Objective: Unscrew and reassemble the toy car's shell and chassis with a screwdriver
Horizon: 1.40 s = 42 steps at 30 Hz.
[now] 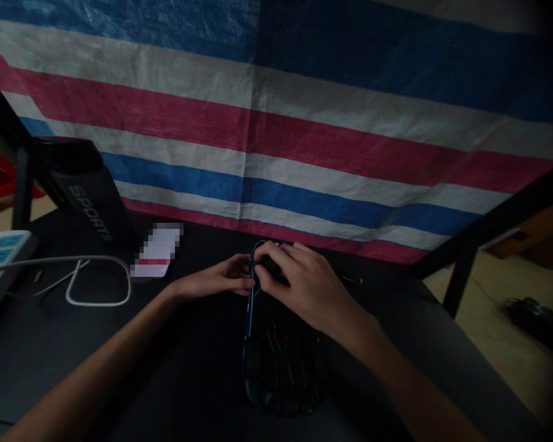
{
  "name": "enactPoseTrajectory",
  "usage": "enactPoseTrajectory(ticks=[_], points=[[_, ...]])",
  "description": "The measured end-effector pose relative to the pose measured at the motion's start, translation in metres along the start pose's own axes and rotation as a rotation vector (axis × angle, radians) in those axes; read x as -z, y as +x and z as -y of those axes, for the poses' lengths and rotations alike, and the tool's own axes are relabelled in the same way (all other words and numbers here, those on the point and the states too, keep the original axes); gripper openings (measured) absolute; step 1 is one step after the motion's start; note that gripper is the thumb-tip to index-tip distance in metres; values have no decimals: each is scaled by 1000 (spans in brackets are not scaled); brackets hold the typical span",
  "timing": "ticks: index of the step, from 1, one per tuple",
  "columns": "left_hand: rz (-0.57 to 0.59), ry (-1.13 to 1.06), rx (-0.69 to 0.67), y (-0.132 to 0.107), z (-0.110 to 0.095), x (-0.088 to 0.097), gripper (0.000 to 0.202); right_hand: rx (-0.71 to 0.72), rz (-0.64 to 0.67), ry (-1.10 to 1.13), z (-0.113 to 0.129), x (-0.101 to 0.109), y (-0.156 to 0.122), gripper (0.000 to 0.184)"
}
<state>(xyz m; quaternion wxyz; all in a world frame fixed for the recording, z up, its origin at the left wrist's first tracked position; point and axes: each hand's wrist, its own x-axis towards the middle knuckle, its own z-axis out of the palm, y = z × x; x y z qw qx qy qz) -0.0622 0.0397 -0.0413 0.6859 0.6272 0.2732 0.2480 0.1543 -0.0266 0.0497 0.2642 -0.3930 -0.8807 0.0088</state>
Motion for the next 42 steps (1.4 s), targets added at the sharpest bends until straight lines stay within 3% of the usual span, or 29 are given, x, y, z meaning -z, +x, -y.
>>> enactPoseTrajectory(ticks=[5,9,12,17,23,31,42], points=[[6,-22,-6,0,1,1,67,0,-25,47,0,-4,-1,23],[14,-18,7,1,4,2,65,-81,-41,3,-2,-7,-1,9],[14,-15,4,1,5,3,66,-35,-30,78,0,-5,0,14],[32,-23,-13,0,4,3,65,47,95,151,2,14,4,29],[-5,-18,3,-1,0,-1,54,82,228,199,2,29,5,23],[-15,-15,-23,0,-1,-2,47,53,125,298,3,7,5,30],[2,-38,-15,-1,-1,-2,48,-32,-55,635,2,-12,9,36]])
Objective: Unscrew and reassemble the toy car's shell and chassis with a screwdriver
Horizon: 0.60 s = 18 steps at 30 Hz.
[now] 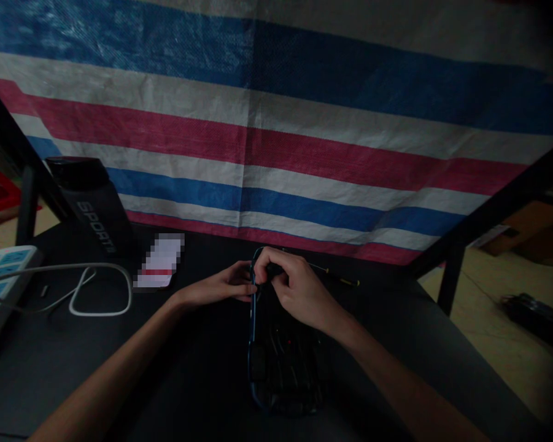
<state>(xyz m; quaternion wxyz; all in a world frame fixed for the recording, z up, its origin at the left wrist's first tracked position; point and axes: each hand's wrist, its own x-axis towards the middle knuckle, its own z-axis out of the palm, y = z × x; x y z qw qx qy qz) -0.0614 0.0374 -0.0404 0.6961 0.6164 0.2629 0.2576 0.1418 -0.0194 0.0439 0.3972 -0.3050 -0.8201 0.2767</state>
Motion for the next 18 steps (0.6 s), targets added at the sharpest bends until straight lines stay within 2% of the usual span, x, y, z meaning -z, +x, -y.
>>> enactPoseTrajectory(ticks=[6,11,13,18], points=[[-23,6,7,-2,-4,-1,45,-14,71,-87,12,0,-4,32],[-25,5,-32,-1,2,2,50,49,122,-567,18,1,0,14],[-15,3,-36,0,4,3,56,58,163,-714,17,2,4,17],[-43,16,-7,-3,0,-1,48,119,275,-659,22,16,11,13]])
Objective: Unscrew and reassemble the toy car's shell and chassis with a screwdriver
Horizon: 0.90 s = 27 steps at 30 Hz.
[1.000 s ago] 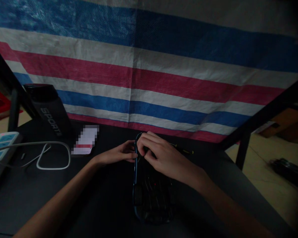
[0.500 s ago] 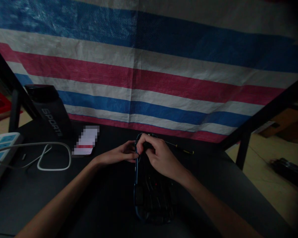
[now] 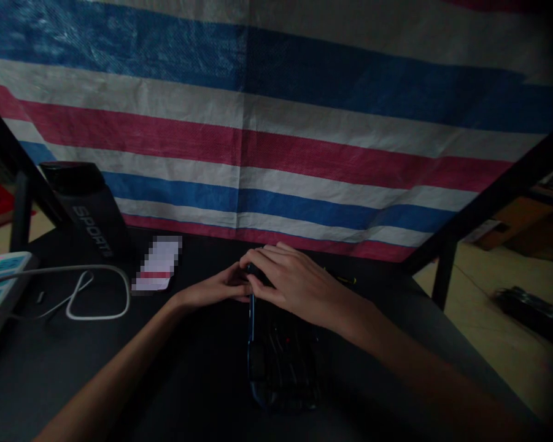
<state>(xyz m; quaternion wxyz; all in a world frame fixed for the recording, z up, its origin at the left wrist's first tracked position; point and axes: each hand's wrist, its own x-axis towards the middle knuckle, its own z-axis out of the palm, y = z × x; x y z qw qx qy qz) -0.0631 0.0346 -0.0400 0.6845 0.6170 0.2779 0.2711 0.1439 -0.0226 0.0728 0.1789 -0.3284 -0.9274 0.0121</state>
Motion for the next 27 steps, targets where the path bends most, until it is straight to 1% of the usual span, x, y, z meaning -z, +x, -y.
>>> enactPoseTrajectory(ticks=[3,5,7,12,15,18,21,24,27], points=[[-8,0,7,-1,-3,-2,48,22,42,95,0,14,-3,11],[-3,0,-2,0,-2,-1,50,42,66,167,0,20,-4,16],[2,6,-6,2,1,1,50,50,66,219,0,20,-4,23],[-4,31,-5,3,3,5,49,31,-5,353,2,5,0,33],[-5,33,3,3,2,5,43,-13,-84,453,3,-4,1,39],[4,23,16,3,1,4,41,-66,-167,684,0,-13,1,42],[20,17,24,5,2,4,50,-123,-205,981,-5,-27,1,42],[33,8,25,5,2,3,58,-190,-259,1187,-10,-41,2,34],[40,7,2,4,1,2,52,-243,-331,1299,-11,-50,5,21]])
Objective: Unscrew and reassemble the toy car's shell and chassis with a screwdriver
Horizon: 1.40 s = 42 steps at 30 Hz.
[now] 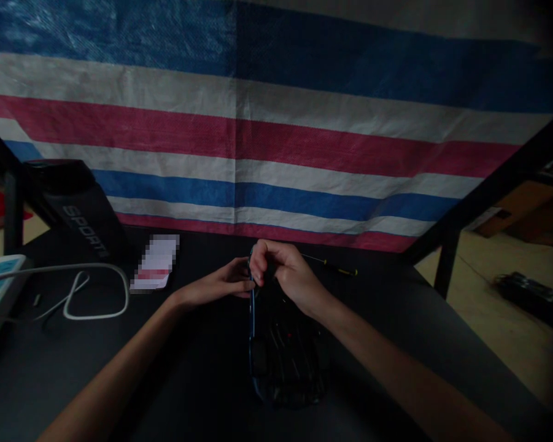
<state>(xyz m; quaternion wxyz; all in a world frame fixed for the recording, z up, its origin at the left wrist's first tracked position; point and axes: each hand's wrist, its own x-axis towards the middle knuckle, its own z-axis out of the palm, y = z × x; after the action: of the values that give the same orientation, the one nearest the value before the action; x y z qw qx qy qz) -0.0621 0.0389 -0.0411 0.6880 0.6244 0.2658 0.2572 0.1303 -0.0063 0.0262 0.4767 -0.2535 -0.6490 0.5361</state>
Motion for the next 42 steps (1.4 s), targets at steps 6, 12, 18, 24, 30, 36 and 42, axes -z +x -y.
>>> enactPoseTrajectory(ticks=[6,12,18,24,30,36,42], points=[[3,-8,4,0,0,1,49,-171,-37,268,-5,-8,5,15],[-30,-24,9,1,3,1,63,-256,-8,539,-13,-17,14,15],[-54,-7,37,0,3,2,44,-360,-43,589,-17,-19,23,23],[-29,-11,10,0,1,2,60,-325,-27,524,-26,-16,29,62],[-77,31,76,-2,1,4,53,-415,159,623,-21,-14,42,79],[8,11,42,2,2,5,64,-338,-120,486,16,39,17,48],[-49,53,43,3,5,8,66,-372,-466,-114,-22,93,-55,45]])
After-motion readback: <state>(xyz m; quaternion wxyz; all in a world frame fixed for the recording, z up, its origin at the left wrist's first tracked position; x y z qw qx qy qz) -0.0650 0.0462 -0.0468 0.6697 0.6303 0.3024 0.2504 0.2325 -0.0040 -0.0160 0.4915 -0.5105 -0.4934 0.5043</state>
